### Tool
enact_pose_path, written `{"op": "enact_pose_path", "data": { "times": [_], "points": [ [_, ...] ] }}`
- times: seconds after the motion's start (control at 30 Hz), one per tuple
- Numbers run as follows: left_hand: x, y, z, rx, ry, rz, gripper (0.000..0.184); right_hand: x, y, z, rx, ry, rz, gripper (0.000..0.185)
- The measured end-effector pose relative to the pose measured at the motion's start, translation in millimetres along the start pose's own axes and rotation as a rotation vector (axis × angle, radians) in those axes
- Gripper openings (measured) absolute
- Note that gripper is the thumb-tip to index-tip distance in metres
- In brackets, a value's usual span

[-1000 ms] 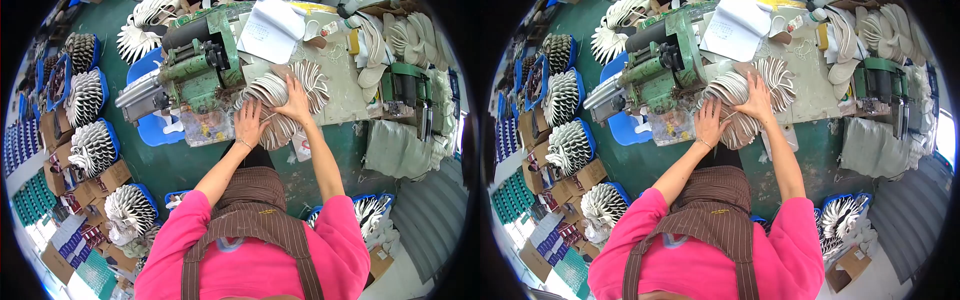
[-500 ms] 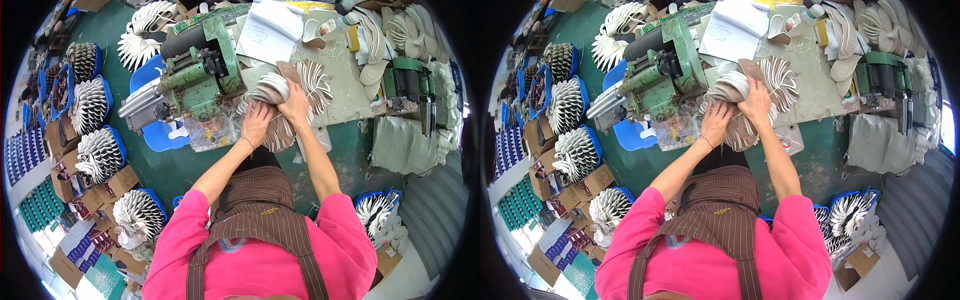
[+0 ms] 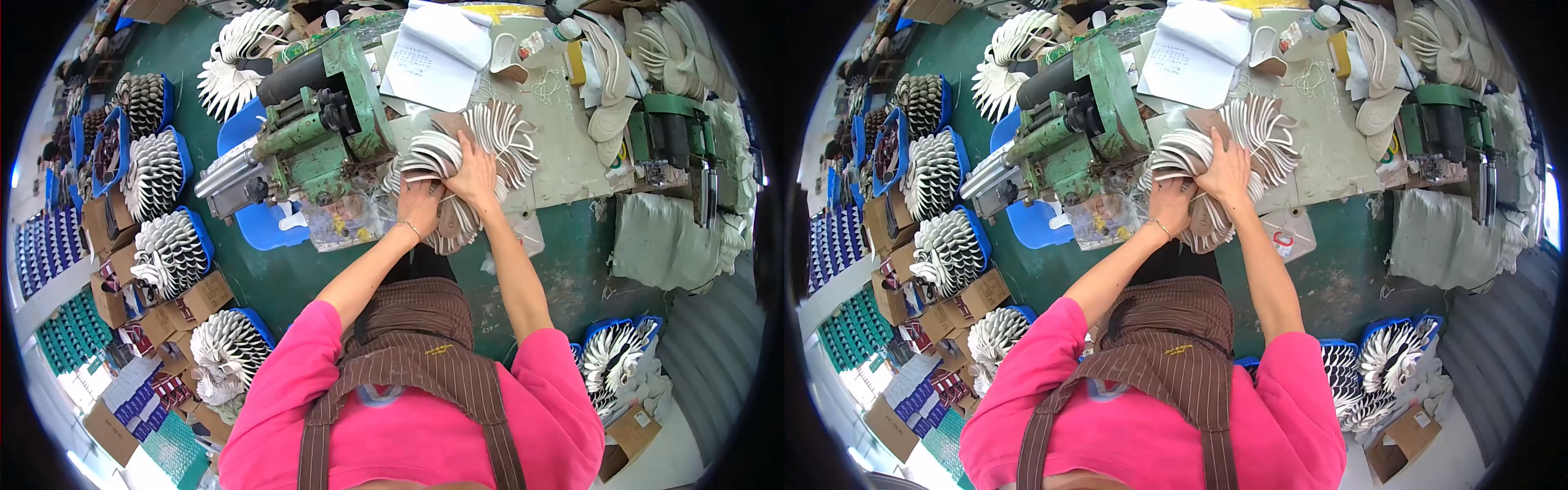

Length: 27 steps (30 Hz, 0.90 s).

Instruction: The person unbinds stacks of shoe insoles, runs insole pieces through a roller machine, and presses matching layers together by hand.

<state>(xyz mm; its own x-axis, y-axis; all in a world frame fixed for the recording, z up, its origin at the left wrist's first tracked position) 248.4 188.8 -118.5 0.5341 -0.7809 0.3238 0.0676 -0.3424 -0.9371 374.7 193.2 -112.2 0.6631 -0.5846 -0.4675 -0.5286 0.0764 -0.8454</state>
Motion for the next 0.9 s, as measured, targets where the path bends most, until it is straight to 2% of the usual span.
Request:
{"op": "enact_pose_path", "data": {
  "times": [0.1,0.13,0.17,0.23,0.27,0.3,0.33,0.4,0.43,0.5,0.53,0.6,0.63,0.67,0.73,0.77,0.8,0.83,0.87,0.9],
  "points": [
    [5.3,4.1,7.7,-0.053,0.023,0.042,0.050,-6.5,-14.3,-6.1,-0.024,-0.084,0.128,0.079],
    [4.8,3.5,10.5,-0.084,0.019,-0.060,0.050,-14.1,-24.6,-12.9,-0.031,-0.133,0.223,0.078],
    [1.1,5.3,11.1,-0.057,-0.007,-0.484,0.050,-22.2,-35.0,-19.6,-0.039,-0.182,0.320,0.077],
    [-8.9,27.7,5.3,0.010,-0.062,-1.335,0.050,-63.6,-58.4,-37.8,-0.022,-0.473,0.470,0.084],
    [-13.5,39.9,2.1,0.052,-0.090,-1.759,0.050,-65.2,-59.6,-39.7,0.033,-0.544,0.441,0.085],
    [-15.4,39.8,3.5,0.073,-0.018,-1.584,0.050,-67.1,-61.7,-40.2,0.092,-0.614,0.412,0.087],
    [-17.8,39.1,7.7,0.093,0.055,-1.406,0.051,-62.6,-68.0,-35.9,0.159,-0.622,0.489,0.080],
    [-9.3,42.3,10.3,-0.008,0.142,-0.885,0.057,-48.9,-81.0,-25.0,0.297,-0.629,0.644,0.068],
    [6.4,22.1,15.8,-0.119,0.158,-0.545,0.063,-30.1,-92.8,-14.0,0.497,-0.602,0.666,0.064],
    [22.1,-3.4,19.2,-0.329,0.176,0.137,0.076,38.3,-88.2,17.7,0.789,-0.304,0.397,0.052],
    [18.1,0.7,16.4,-0.183,0.170,0.092,0.086,49.2,-111.6,29.1,0.765,-0.207,0.516,0.050],
    [11.9,-4.8,15.9,-0.173,0.110,-0.056,0.093,67.4,-158.7,48.0,0.735,-0.010,0.765,0.047],
    [10.7,-12.3,19.4,-0.160,0.085,-0.131,0.097,57.2,-173.7,39.8,0.780,-0.053,0.743,0.046],
    [7.3,-29.3,22.8,-0.040,0.041,-0.415,0.100,46.0,-187.2,25.8,0.829,-0.099,0.718,0.045],
    [23.6,-104.4,14.7,0.206,0.042,-0.876,0.101,41.3,-173.9,-5.3,1.019,-0.332,0.401,0.046],
    [32.1,-142.9,6.1,0.334,0.041,-1.104,0.102,38.7,-158.6,-17.4,0.981,-0.336,0.415,0.051],
    [45.3,-170.0,-2.1,0.372,0.037,-1.115,0.106,35.8,-143.4,-29.6,0.942,-0.338,0.429,0.057],
    [55.1,-187.9,-13.9,0.412,0.032,-1.124,0.110,3.9,-140.4,-46.1,0.819,-0.282,0.664,0.064],
    [57.4,-190.2,-25.8,0.357,-0.028,-0.903,0.107,-29.5,-136.4,-64.7,0.716,-0.206,0.899,0.072],
    [59.9,-192.6,-37.9,0.296,-0.076,-0.681,0.103,-58.5,-134.6,-82.2,0.651,-0.237,1.019,0.075]
  ]
}}
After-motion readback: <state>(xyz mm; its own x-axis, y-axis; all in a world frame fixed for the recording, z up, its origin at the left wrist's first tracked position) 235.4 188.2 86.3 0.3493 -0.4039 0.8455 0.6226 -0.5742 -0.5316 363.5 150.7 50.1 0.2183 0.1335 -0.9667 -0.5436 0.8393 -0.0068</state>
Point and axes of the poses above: each hand's wrist, its own z-axis towards the middle knuckle, its own y-axis out of the palm, x = y × z, the point moved 9 cm from there along z, towards the middle knuckle, and after that the axes turned 3 degrees about y, right-handed, at the moved point
